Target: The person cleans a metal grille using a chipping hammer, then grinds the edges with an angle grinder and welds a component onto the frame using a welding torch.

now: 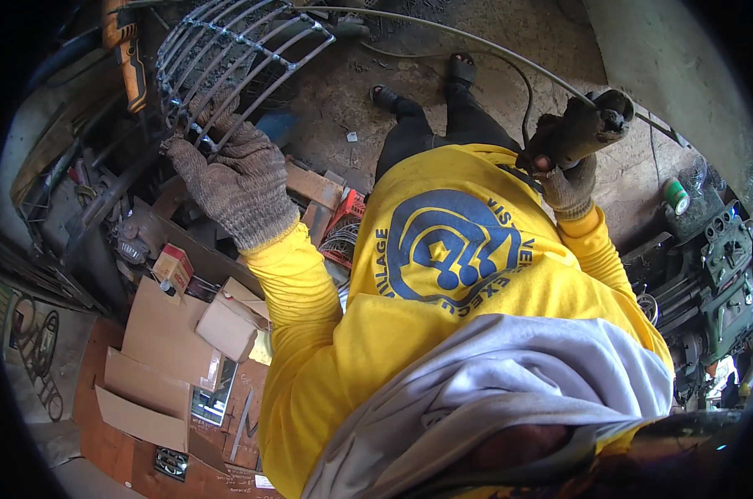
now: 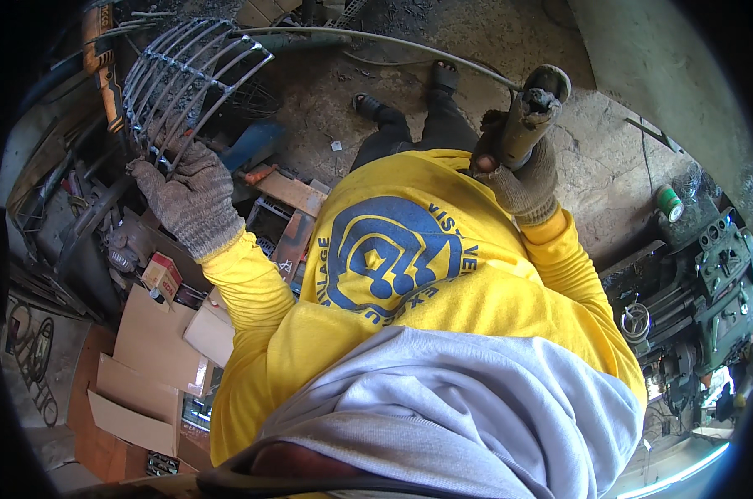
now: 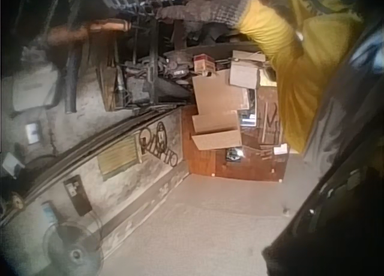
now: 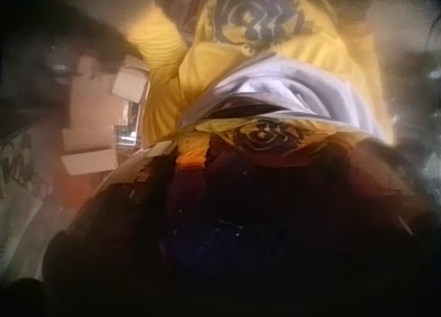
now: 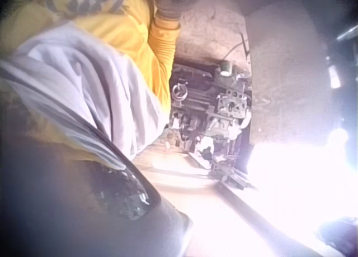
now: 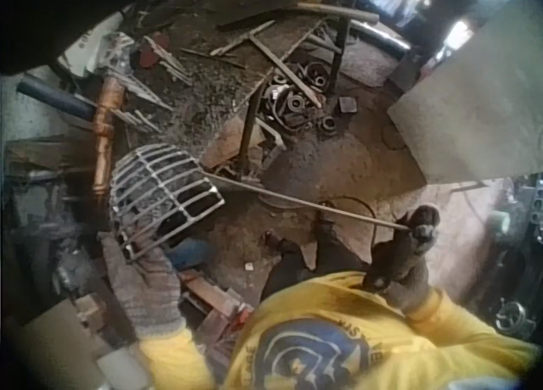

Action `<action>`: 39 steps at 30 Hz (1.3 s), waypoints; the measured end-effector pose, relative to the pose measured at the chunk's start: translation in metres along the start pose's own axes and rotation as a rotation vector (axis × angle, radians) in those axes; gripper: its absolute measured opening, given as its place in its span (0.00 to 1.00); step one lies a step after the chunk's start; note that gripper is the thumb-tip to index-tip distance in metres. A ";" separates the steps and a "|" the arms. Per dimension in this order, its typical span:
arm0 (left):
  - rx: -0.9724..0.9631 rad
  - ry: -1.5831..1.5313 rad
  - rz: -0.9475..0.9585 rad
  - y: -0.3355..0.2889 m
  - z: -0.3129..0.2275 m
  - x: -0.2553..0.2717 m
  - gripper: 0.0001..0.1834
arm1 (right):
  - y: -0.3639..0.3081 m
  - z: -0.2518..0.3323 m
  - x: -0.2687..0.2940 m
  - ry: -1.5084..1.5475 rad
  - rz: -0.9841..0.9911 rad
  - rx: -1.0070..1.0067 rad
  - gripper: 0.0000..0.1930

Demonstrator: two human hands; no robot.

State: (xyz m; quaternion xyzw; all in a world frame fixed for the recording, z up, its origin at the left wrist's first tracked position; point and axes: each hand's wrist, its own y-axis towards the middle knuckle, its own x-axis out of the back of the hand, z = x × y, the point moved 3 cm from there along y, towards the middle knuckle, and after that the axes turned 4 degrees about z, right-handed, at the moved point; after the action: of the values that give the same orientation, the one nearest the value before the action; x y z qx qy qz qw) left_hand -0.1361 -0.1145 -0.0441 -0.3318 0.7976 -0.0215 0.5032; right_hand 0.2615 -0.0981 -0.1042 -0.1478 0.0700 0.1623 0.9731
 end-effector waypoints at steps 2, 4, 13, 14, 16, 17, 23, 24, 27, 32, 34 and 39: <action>0.005 -0.012 0.001 -0.001 0.001 -0.001 0.21 | -0.001 -0.001 0.000 0.003 -0.005 -0.002 0.28; 0.004 -0.028 0.002 0.000 0.000 0.001 0.21 | -0.002 -0.003 0.000 0.010 -0.020 0.003 0.28; -0.054 0.057 -0.139 0.002 0.002 -0.002 0.21 | 0.001 -0.003 0.000 -0.043 0.023 0.070 0.26; 0.215 -0.017 0.248 0.008 -0.008 0.019 0.21 | 0.001 -0.003 -0.005 0.104 -0.032 0.064 0.25; 0.529 -0.127 0.324 0.009 -0.007 0.011 0.21 | 0.003 -0.004 -0.003 0.046 -0.023 0.062 0.25; 0.536 -0.118 0.286 0.006 -0.005 0.003 0.21 | 0.004 -0.004 -0.001 0.028 -0.019 0.065 0.25; -0.203 0.268 -0.446 0.001 0.015 -0.027 0.22 | 0.004 -0.007 0.000 0.007 0.003 0.030 0.26; 0.138 0.008 -0.200 0.005 0.017 -0.019 0.22 | 0.004 -0.007 0.000 0.045 0.002 0.008 0.25; 0.762 -0.554 0.219 -0.003 0.010 -0.010 0.16 | 0.004 -0.009 0.003 -0.076 0.010 0.114 0.25; 0.449 -0.563 -0.180 -0.002 0.013 -0.013 0.10 | 0.007 -0.005 -0.001 0.018 0.021 0.067 0.25; 0.488 -0.427 -0.086 0.001 0.009 -0.004 0.06 | 0.007 -0.006 0.000 0.042 -0.001 0.028 0.27; 0.488 0.211 -0.011 0.015 -0.014 -0.013 0.15 | 0.013 0.001 0.003 -0.155 0.007 0.208 0.24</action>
State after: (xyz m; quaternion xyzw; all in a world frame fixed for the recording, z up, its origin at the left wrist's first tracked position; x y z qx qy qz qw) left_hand -0.1520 -0.0997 -0.0326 -0.2007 0.8151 -0.2504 0.4823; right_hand 0.2597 -0.0852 -0.1073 -0.0326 0.0115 0.1686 0.9851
